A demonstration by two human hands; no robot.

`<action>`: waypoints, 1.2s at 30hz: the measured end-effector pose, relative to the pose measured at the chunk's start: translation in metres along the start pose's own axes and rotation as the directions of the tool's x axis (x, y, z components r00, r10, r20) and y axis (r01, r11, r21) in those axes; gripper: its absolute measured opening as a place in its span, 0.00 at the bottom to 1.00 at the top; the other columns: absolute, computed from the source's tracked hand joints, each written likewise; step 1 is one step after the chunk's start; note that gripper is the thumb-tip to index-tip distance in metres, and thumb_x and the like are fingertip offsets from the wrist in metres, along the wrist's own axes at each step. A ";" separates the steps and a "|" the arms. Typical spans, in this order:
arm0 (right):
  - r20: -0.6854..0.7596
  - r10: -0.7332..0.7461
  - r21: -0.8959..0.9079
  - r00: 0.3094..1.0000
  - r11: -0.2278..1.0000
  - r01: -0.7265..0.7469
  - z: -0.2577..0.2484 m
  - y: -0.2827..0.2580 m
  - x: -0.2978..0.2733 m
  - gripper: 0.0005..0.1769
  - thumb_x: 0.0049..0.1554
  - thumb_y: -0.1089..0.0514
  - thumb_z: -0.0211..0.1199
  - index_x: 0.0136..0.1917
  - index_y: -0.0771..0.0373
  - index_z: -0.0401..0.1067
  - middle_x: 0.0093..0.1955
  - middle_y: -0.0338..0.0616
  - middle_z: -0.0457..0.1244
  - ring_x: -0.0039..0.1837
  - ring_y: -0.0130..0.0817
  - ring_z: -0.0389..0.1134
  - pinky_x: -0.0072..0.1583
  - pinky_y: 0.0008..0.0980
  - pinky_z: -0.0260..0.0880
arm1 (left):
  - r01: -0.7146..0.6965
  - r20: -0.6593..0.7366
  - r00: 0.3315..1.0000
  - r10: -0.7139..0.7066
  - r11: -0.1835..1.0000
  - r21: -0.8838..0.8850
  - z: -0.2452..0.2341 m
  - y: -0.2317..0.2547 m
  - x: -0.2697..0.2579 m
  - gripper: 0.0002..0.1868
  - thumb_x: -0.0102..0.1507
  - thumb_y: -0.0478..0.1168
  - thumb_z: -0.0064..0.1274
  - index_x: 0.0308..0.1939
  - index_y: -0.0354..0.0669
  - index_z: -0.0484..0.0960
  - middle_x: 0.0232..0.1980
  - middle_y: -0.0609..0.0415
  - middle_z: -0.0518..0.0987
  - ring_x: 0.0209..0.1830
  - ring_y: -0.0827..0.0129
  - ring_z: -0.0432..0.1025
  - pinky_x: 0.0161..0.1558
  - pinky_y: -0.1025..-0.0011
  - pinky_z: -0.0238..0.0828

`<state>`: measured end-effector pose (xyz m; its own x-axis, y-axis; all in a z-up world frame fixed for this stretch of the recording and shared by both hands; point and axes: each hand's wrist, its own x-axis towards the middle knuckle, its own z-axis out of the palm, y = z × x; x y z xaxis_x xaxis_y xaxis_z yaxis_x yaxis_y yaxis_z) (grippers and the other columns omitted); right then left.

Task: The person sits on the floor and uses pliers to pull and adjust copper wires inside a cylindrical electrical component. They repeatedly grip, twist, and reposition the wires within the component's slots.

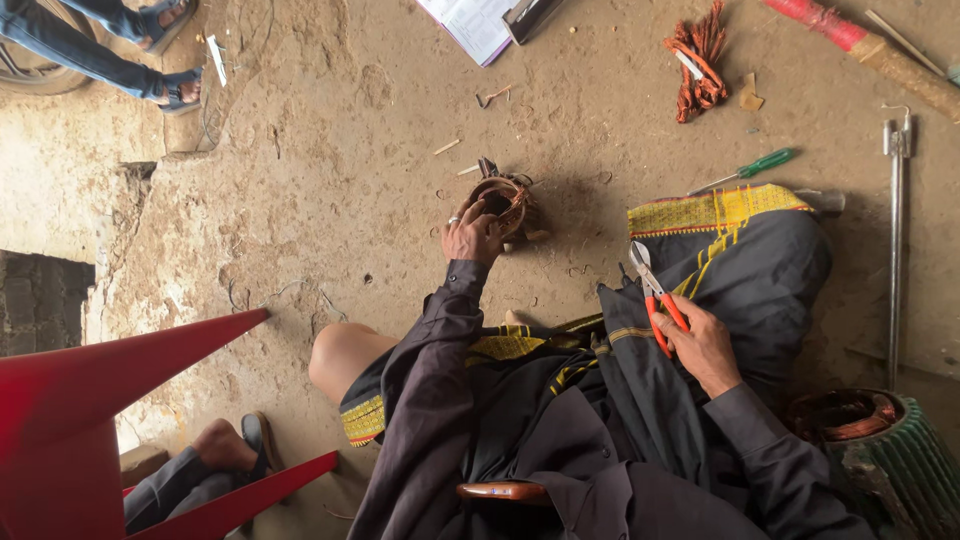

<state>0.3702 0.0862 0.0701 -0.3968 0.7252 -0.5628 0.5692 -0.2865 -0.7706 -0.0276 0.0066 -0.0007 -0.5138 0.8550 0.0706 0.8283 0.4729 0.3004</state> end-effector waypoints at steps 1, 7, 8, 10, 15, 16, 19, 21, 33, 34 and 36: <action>0.002 0.014 -0.008 1.000 1.000 -0.014 0.001 -0.002 0.001 0.25 0.59 0.48 0.65 0.65 0.62 0.74 0.35 0.44 0.66 0.33 0.30 0.65 0.40 0.33 0.68 | -0.030 -0.050 0.998 0.032 0.998 0.046 -0.001 0.000 0.000 0.10 0.58 0.41 0.58 0.43 0.51 0.89 0.67 0.52 0.78 0.71 0.55 0.68 0.65 0.54 0.60; 0.124 -0.020 0.208 0.992 0.978 -0.007 0.005 -0.026 0.001 0.23 0.60 0.52 0.63 0.66 0.62 0.73 0.36 0.36 0.65 0.34 0.21 0.63 0.36 0.26 0.63 | 0.297 -0.154 0.933 -0.326 0.937 -0.184 0.009 0.047 -0.049 0.15 0.65 0.44 0.57 0.54 0.47 0.86 0.55 0.45 0.82 0.59 0.53 0.74 0.60 0.57 0.72; 0.190 -0.013 0.314 0.982 0.948 -0.048 0.011 -0.032 0.003 0.23 0.60 0.53 0.62 0.66 0.61 0.72 0.37 0.33 0.65 0.34 0.20 0.62 0.35 0.25 0.62 | 0.436 -0.011 0.883 -0.469 0.828 -0.352 0.016 0.064 -0.072 0.15 0.66 0.47 0.55 0.53 0.48 0.86 0.51 0.46 0.84 0.52 0.58 0.78 0.57 0.59 0.76; 0.322 0.018 0.365 0.946 0.920 -0.142 0.033 -0.042 0.013 0.19 0.61 0.54 0.60 0.64 0.62 0.72 0.37 0.31 0.63 0.33 0.19 0.60 0.34 0.23 0.59 | 0.427 0.252 0.839 -0.482 0.298 -0.854 0.038 0.095 -0.102 0.22 0.67 0.53 0.53 0.56 0.41 0.82 0.50 0.46 0.84 0.51 0.61 0.78 0.53 0.60 0.76; 0.337 -0.193 0.367 0.921 0.928 0.060 0.130 -0.056 0.048 0.16 0.66 0.56 0.58 0.62 0.68 0.73 0.40 0.34 0.61 0.40 0.20 0.59 0.39 0.23 0.60 | 0.548 0.579 0.650 -0.492 -0.224 -0.806 0.068 0.118 -0.144 0.31 0.74 0.58 0.44 0.48 0.27 0.80 0.27 0.49 0.73 0.20 0.68 0.68 0.23 0.69 0.65; 0.334 -0.209 0.385 0.919 0.920 0.070 0.144 -0.058 0.056 0.16 0.66 0.56 0.58 0.63 0.68 0.72 0.43 0.34 0.62 0.43 0.20 0.60 0.43 0.23 0.61 | 0.534 0.541 0.659 -0.522 -0.181 -0.826 0.068 0.112 -0.141 0.28 0.73 0.57 0.44 0.49 0.29 0.81 0.28 0.52 0.74 0.20 0.71 0.66 0.23 0.72 0.63; 0.322 -0.220 0.379 0.921 0.921 0.087 0.168 -0.058 0.065 0.18 0.65 0.57 0.57 0.65 0.68 0.71 0.49 0.34 0.66 0.50 0.20 0.64 0.52 0.23 0.66 | 0.505 0.453 0.673 -0.584 -0.084 -0.859 0.066 0.101 -0.135 0.24 0.72 0.53 0.44 0.49 0.33 0.81 0.30 0.56 0.77 0.21 0.76 0.65 0.23 0.74 0.62; 0.294 -0.196 0.312 0.935 0.945 0.100 0.173 -0.063 0.068 0.18 0.64 0.56 0.56 0.64 0.67 0.70 0.51 0.35 0.67 0.52 0.21 0.66 0.54 0.25 0.67 | 0.495 0.426 0.688 -0.588 -0.049 -0.868 0.059 0.096 -0.127 0.23 0.72 0.51 0.43 0.48 0.32 0.81 0.30 0.55 0.76 0.22 0.74 0.66 0.25 0.71 0.64; 0.217 -0.060 0.226 0.974 0.974 0.010 0.178 -0.091 0.061 0.19 0.65 0.52 0.55 0.58 0.68 0.76 0.37 0.33 0.58 0.39 0.22 0.57 0.41 0.27 0.59 | 0.611 0.366 0.580 -0.728 0.092 -0.786 0.020 0.115 -0.109 0.23 0.71 0.53 0.40 0.52 0.38 0.80 0.34 0.49 0.81 0.33 0.63 0.76 0.37 0.64 0.70; 0.200 -0.073 0.181 0.977 0.983 0.036 0.177 -0.091 0.058 0.19 0.64 0.52 0.55 0.58 0.67 0.76 0.38 0.33 0.60 0.39 0.22 0.59 0.41 0.27 0.61 | 0.610 0.372 0.586 -0.720 0.089 -0.788 0.021 0.116 -0.111 0.24 0.72 0.53 0.39 0.51 0.37 0.80 0.33 0.48 0.81 0.33 0.62 0.76 0.37 0.64 0.70; 0.166 -0.104 0.091 0.981 0.992 0.090 0.176 -0.093 0.052 0.19 0.64 0.51 0.53 0.58 0.65 0.76 0.40 0.33 0.64 0.41 0.22 0.63 0.43 0.26 0.64 | 0.605 0.381 0.599 -0.705 0.086 -0.791 0.024 0.117 -0.114 0.25 0.73 0.54 0.38 0.47 0.35 0.81 0.32 0.45 0.81 0.32 0.60 0.76 0.37 0.62 0.70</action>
<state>0.1697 0.0401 0.0594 -0.5680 0.6370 -0.5212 0.4630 -0.2762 -0.8422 0.1333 -0.0307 0.0034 -0.8061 0.2597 -0.5318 -0.4162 0.3899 0.8214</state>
